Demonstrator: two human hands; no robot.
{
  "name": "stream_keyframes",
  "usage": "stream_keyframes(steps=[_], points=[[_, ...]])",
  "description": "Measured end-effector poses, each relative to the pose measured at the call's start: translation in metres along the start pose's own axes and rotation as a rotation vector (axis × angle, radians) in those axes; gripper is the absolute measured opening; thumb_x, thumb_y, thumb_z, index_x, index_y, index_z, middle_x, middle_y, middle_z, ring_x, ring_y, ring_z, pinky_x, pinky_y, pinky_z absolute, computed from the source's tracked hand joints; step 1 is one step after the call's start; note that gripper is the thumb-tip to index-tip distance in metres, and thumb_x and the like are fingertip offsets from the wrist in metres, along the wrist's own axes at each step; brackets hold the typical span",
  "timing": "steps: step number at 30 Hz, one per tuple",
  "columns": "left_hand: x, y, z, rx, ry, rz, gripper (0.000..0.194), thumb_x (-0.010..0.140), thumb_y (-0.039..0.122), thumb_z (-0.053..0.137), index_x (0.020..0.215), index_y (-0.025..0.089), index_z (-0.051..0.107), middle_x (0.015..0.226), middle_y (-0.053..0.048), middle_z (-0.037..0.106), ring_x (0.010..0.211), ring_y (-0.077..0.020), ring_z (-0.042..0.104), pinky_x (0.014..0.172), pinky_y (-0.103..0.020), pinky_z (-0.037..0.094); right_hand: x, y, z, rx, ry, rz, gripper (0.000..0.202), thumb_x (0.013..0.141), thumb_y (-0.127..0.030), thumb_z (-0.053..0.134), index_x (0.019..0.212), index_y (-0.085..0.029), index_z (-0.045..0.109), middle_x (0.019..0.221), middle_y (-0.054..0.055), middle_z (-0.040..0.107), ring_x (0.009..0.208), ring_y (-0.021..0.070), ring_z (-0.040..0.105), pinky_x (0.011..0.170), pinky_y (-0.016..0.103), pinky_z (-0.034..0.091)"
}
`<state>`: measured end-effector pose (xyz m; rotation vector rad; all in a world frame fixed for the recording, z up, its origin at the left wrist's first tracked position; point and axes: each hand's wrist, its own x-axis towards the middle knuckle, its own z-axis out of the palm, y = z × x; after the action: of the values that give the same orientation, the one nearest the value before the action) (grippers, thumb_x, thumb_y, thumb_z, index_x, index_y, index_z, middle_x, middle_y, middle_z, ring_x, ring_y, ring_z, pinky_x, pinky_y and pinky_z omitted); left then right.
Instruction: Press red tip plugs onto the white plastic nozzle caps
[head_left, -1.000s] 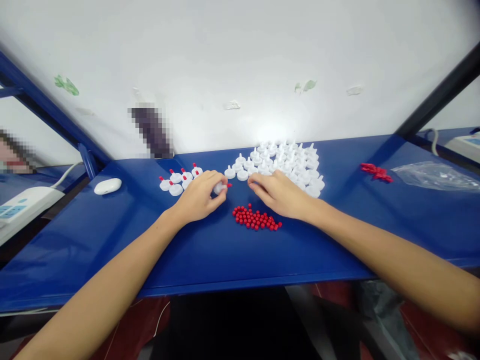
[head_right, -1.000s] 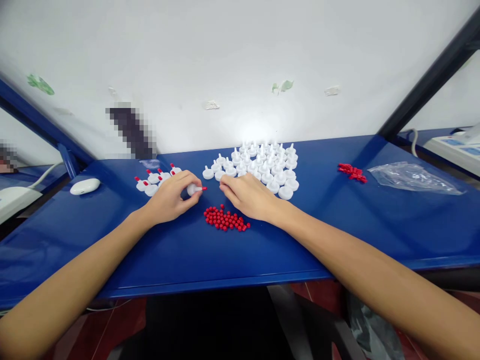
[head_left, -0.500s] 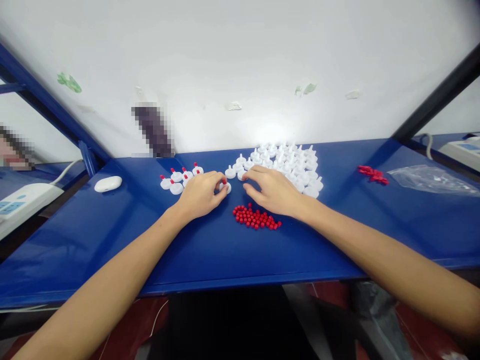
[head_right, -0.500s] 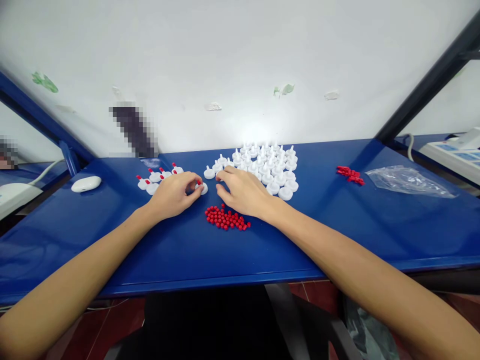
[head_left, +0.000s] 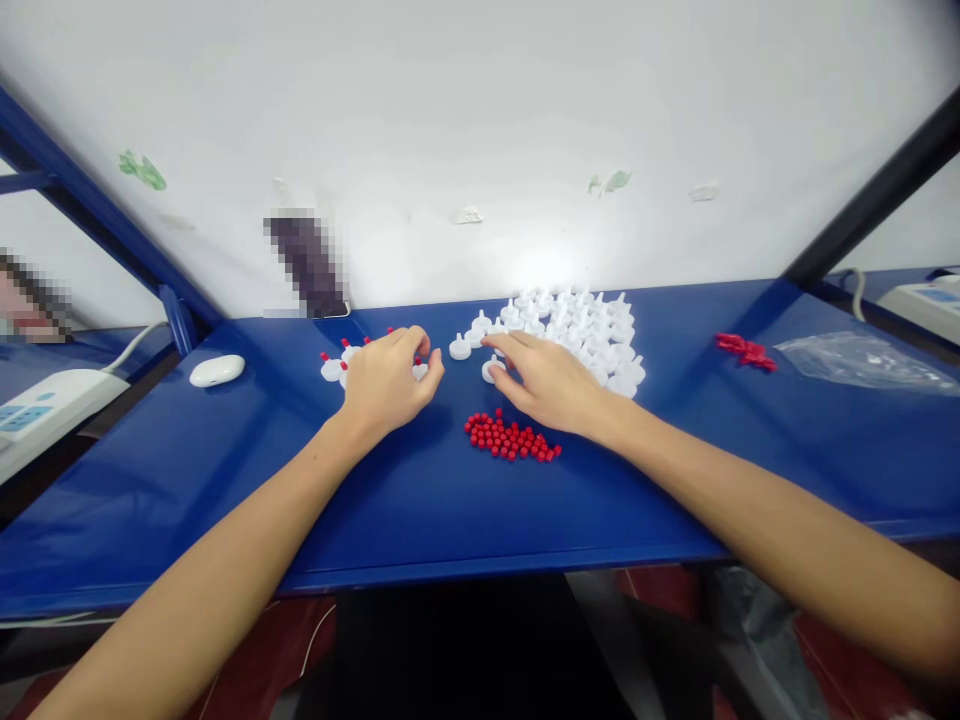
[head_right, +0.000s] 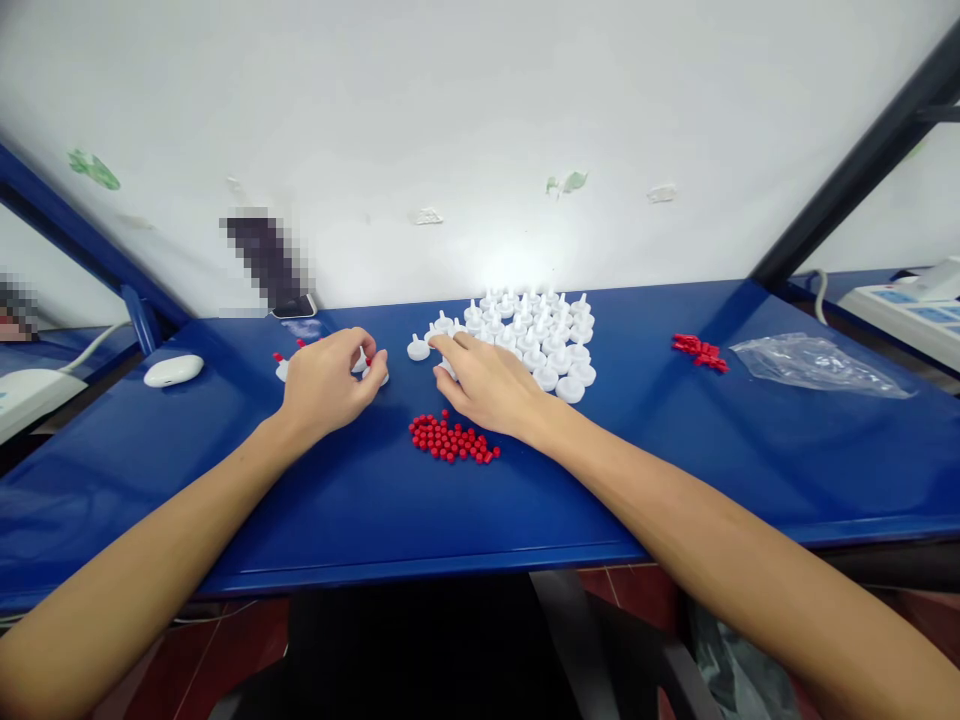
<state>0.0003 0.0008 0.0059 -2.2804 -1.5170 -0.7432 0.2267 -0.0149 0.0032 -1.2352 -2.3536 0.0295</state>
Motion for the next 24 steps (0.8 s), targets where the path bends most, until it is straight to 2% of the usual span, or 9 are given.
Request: stream_keyframes(steps=[3, 6, 8, 11, 14, 17, 20, 22, 24], points=[[-0.003, 0.002, 0.000, -0.112, -0.016, 0.158, 0.020, 0.091, 0.030, 0.049, 0.078, 0.018, 0.058, 0.066, 0.000, 0.061, 0.056, -0.0130, 0.052, 0.057, -0.027, 0.032, 0.000, 0.005, 0.004, -0.031, -0.041, -0.001, 0.029, 0.100, -0.026, 0.043, 0.122, -0.015, 0.059, 0.104, 0.011, 0.067, 0.082, 0.0218, 0.063, 0.070, 0.031, 0.041], [-0.005, 0.002, 0.002, -0.242, -0.156, 0.350, 0.020, 0.092, 0.028, 0.049, 0.078, 0.018, 0.058, 0.062, 0.002, 0.056, 0.052, -0.0107, 0.046, 0.055, -0.026, 0.031, 0.001, 0.010, 0.007, -0.013, -0.039, -0.016, 0.021, 0.098, -0.020, 0.044, 0.109, -0.016, 0.061, 0.100, 0.010, 0.068, 0.079, 0.0197, 0.061, 0.066, 0.029, 0.038], [-0.007, 0.003, 0.003, -0.311, -0.251, 0.426, 0.020, 0.094, 0.027, 0.048, 0.080, 0.017, 0.058, 0.067, 0.001, 0.056, 0.057, -0.0110, 0.048, 0.058, -0.025, 0.035, 0.001, 0.009, 0.006, 0.021, -0.014, -0.013, 0.016, 0.097, -0.019, 0.045, 0.101, -0.016, 0.060, 0.092, 0.008, 0.068, 0.075, 0.0182, 0.060, 0.064, 0.028, 0.036], [-0.008, 0.007, 0.007, -0.381, -0.311, 0.433, 0.020, 0.096, 0.027, 0.046, 0.084, 0.017, 0.059, 0.083, -0.003, 0.058, 0.071, -0.0136, 0.053, 0.066, -0.026, 0.041, -0.001, 0.003, 0.002, 0.049, 0.036, -0.007, 0.012, 0.096, -0.019, 0.048, 0.092, -0.016, 0.058, 0.082, 0.005, 0.068, 0.067, 0.0156, 0.057, 0.066, 0.029, 0.034], [-0.008, 0.009, 0.012, -0.407, -0.340, 0.422, 0.020, 0.096, 0.028, 0.045, 0.087, 0.017, 0.060, 0.090, -0.005, 0.058, 0.082, -0.0168, 0.055, 0.073, -0.029, 0.044, -0.003, -0.004, -0.002, 0.056, 0.126, -0.003, 0.009, 0.093, -0.017, 0.051, 0.086, -0.017, 0.057, 0.076, 0.001, 0.068, 0.065, 0.0140, 0.058, 0.077, 0.033, 0.032], [-0.007, 0.006, 0.016, -0.352, -0.334, 0.323, 0.019, 0.095, 0.030, 0.047, 0.090, 0.017, 0.060, 0.093, -0.006, 0.059, 0.086, -0.0196, 0.056, 0.076, -0.032, 0.045, -0.005, -0.008, -0.001, 0.119, 0.183, 0.003, 0.009, 0.090, -0.015, 0.052, 0.082, -0.017, 0.056, 0.073, -0.002, 0.066, 0.063, 0.0119, 0.057, 0.082, 0.035, 0.032], [-0.006, 0.002, 0.017, -0.312, -0.307, 0.194, 0.021, 0.095, 0.031, 0.047, 0.090, 0.017, 0.061, 0.091, -0.006, 0.058, 0.083, -0.0197, 0.056, 0.074, -0.034, 0.045, -0.006, -0.009, 0.001, 0.199, 0.204, -0.010, 0.009, 0.086, -0.012, 0.052, 0.079, -0.018, 0.054, 0.068, -0.002, 0.063, 0.058, 0.0107, 0.052, 0.072, 0.029, 0.036], [-0.007, 0.000, 0.015, -0.369, -0.310, 0.195, 0.019, 0.095, 0.031, 0.047, 0.096, 0.018, 0.060, 0.091, -0.005, 0.058, 0.080, -0.0182, 0.055, 0.073, -0.033, 0.045, -0.006, -0.009, 0.003, 0.248, 0.239, -0.003, 0.009, 0.084, -0.012, 0.053, 0.078, -0.018, 0.054, 0.068, -0.001, 0.061, 0.056, 0.0104, 0.051, 0.063, 0.025, 0.037], [-0.008, 0.001, 0.012, -0.453, -0.326, 0.251, 0.021, 0.094, 0.032, 0.049, 0.109, 0.019, 0.057, 0.094, -0.004, 0.058, 0.080, -0.0173, 0.055, 0.072, -0.031, 0.046, -0.007, -0.010, 0.004, 0.310, 0.273, 0.010, 0.008, 0.083, -0.012, 0.054, 0.078, -0.018, 0.055, 0.069, -0.001, 0.061, 0.054, 0.0095, 0.049, 0.058, 0.024, 0.037]])
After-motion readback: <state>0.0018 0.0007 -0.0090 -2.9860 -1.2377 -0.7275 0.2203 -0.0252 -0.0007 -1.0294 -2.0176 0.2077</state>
